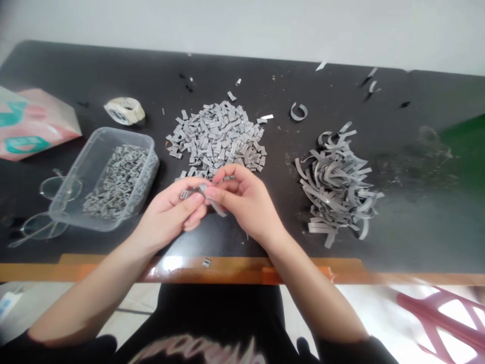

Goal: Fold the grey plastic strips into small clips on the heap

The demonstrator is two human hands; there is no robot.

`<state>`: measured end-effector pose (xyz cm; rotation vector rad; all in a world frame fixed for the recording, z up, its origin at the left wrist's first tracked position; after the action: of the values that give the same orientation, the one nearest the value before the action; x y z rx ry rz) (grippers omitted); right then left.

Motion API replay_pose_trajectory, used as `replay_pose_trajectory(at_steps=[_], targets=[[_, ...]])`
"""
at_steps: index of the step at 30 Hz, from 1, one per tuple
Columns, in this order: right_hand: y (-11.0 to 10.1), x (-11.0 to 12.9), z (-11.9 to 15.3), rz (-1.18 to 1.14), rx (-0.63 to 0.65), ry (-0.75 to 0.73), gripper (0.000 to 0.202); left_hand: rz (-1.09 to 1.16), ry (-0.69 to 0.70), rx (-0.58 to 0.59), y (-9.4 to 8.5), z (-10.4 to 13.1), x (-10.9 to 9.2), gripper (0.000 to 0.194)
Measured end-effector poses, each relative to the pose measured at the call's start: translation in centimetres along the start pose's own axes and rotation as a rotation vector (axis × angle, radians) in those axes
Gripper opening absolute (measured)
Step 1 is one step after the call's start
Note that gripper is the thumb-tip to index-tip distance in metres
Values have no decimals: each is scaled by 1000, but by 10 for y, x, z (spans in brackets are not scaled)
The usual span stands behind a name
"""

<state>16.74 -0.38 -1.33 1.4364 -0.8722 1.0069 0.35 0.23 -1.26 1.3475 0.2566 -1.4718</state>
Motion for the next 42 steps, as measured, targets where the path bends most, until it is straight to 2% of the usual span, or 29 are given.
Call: replay_pose_trajectory(at_steps=[5,8,12,15,17,19,23,26,30,35,42], targets=[[3,-1,2,-41,59,-32,14,34,1,0,1,2,-2,19],[2,5,1,21,129,-79,16,9,6,-64,-2,4,-6,22],[0,9,1,107,119,-85,11,-215,61,-193,-3,7,-8,19],[-1,9,1,119,82,-68,15,-411,125,-261,-2,10,-6,15],[0,8,1,82,39,-23,11,-504,153,-270,-3,11,-4,15],[0,7,1,23,3,22,19,-567,179,-246,-3,12,-3,16],[-2,7,0,-37,23,88,25,-683,204,-216,-6,14,-1,18],[-4,6,0,-13,59,137,17,-781,274,-245,-8,14,-1,22],[-3,3,0,-61,43,135,10,-921,456,-289,-7,13,-4,30],[0,1,-1,-135,15,143,11,-1085,478,-376,-6,14,-5,26],[0,-1,-2,-145,33,150,7,-1272,560,-437,-8,13,0,21]])
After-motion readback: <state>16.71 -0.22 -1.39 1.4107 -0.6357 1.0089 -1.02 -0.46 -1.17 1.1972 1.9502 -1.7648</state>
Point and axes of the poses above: each hand's wrist, its own z-axis away from the middle knuckle, its own y-axis out of the palm, x = y × z, the point moved 1 cm from there along -z, towards the middle knuckle, and after that the axes turned 12 degrees about -y, right-handed, at the moved point
